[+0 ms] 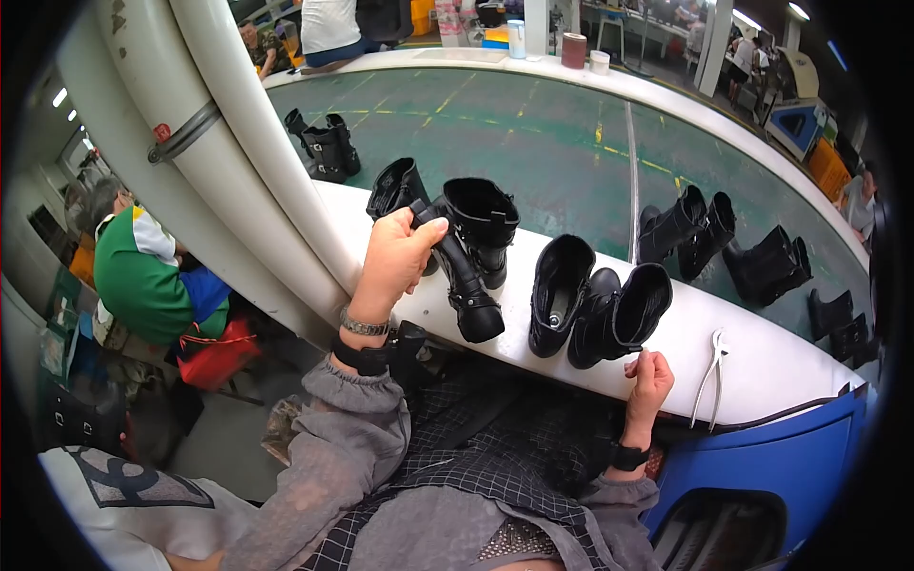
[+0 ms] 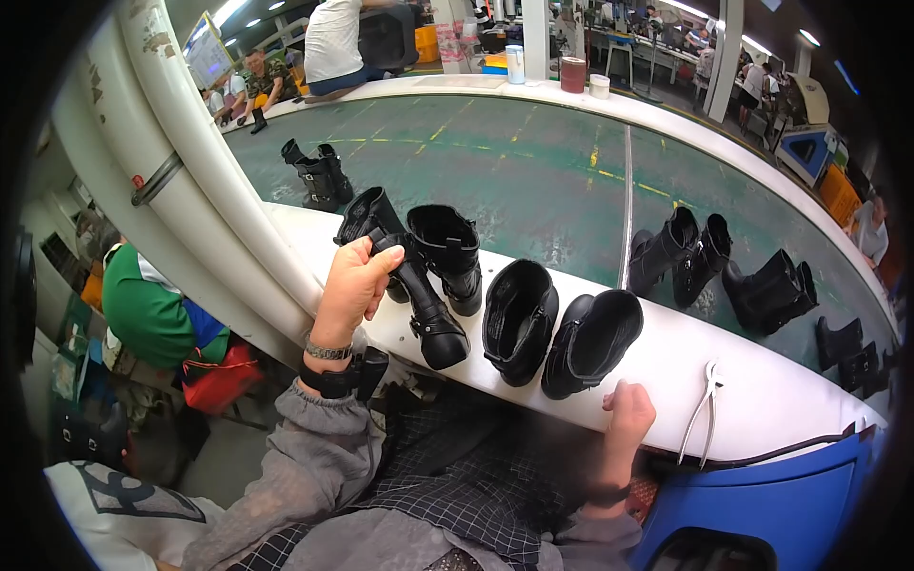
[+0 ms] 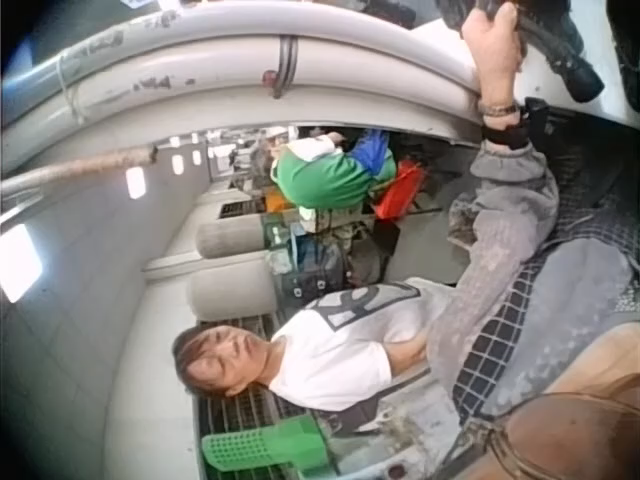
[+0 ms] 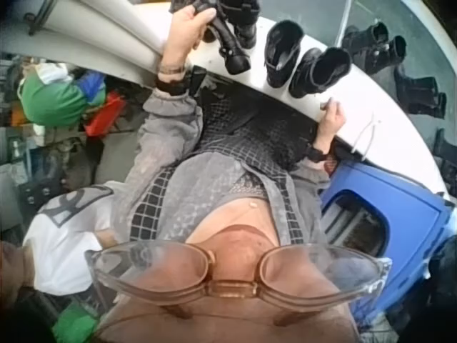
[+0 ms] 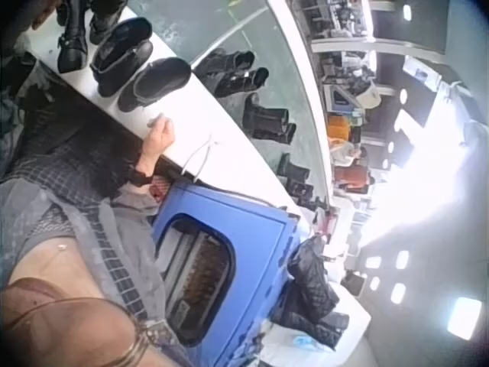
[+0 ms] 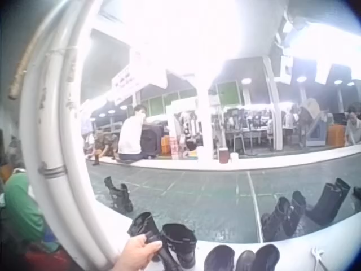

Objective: Checking and assembling boots at an industrial assembly line, using pliers and moving items between the workbench and conveyor belt.

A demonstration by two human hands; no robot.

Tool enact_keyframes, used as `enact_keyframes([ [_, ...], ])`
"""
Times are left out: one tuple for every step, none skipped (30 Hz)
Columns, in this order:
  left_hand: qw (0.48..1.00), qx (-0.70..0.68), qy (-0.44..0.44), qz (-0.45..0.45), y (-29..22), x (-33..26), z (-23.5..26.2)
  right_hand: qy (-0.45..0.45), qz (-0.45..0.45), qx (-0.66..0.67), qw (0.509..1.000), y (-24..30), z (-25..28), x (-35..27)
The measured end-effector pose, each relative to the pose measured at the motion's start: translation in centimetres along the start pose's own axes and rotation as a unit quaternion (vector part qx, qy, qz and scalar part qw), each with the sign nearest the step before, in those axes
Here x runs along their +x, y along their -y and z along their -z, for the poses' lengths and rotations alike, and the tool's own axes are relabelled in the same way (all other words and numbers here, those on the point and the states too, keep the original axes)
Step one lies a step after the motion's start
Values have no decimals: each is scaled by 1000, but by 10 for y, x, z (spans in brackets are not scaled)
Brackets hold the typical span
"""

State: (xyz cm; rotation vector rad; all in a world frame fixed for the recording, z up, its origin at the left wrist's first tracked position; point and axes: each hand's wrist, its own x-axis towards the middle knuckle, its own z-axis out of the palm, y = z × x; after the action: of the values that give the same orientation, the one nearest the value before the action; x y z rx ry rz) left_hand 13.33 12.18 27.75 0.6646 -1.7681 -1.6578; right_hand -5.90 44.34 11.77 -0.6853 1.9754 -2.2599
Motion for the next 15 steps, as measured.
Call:
enact_keyframes([
  [1000,-4,-1,-2,0,0,-1,-2,-3,-6,1000,1,0,-1],
  [1000,-7,-3,-4,0,0,-1,-3,-7,-13,1000,1,0,-2],
  [1000,-8,-6,-7,0,-1,-2,-6,-2,-13,1000,-1,2,-2],
  [1000,-10,2,-7,0,-1,-3,-4,1,-12,1000,-1,2,-3],
  [1000,-12,10,-7,0,-1,-3,-4,-1,-16,1000,0,2,-5],
  [1000,-13,8,-9,1,-1,-2,-4,-2,-21,1000,3,1,-5],
  [1000,-9,2,-8,4,-1,-2,-4,-3,-25,1000,7,-1,-6],
  [1000,-4,-3,-6,5,-1,-2,-4,-1,-26,1000,7,-2,-5],
  [1000,-5,-3,-7,5,0,-2,-4,-3,-18,1000,6,-2,-5],
  [1000,-6,-2,-9,4,0,-3,-5,-4,-11,1000,6,-2,-5],
  [1000,-8,-1,-12,4,1,-3,-5,-4,-11,1000,7,-2,-5],
  [1000,-8,-1,-11,4,0,-3,-5,-3,-11,1000,8,-3,-5],
  [1000,-7,7,-11,4,1,-2,-6,-1,-12,1000,9,-3,-5],
  [1000,-5,14,-11,4,2,-2,-7,-1,-12,1000,9,-3,-5],
  [1000,-5,16,-11,3,1,-2,-8,-3,-16,1000,9,-2,-5],
])
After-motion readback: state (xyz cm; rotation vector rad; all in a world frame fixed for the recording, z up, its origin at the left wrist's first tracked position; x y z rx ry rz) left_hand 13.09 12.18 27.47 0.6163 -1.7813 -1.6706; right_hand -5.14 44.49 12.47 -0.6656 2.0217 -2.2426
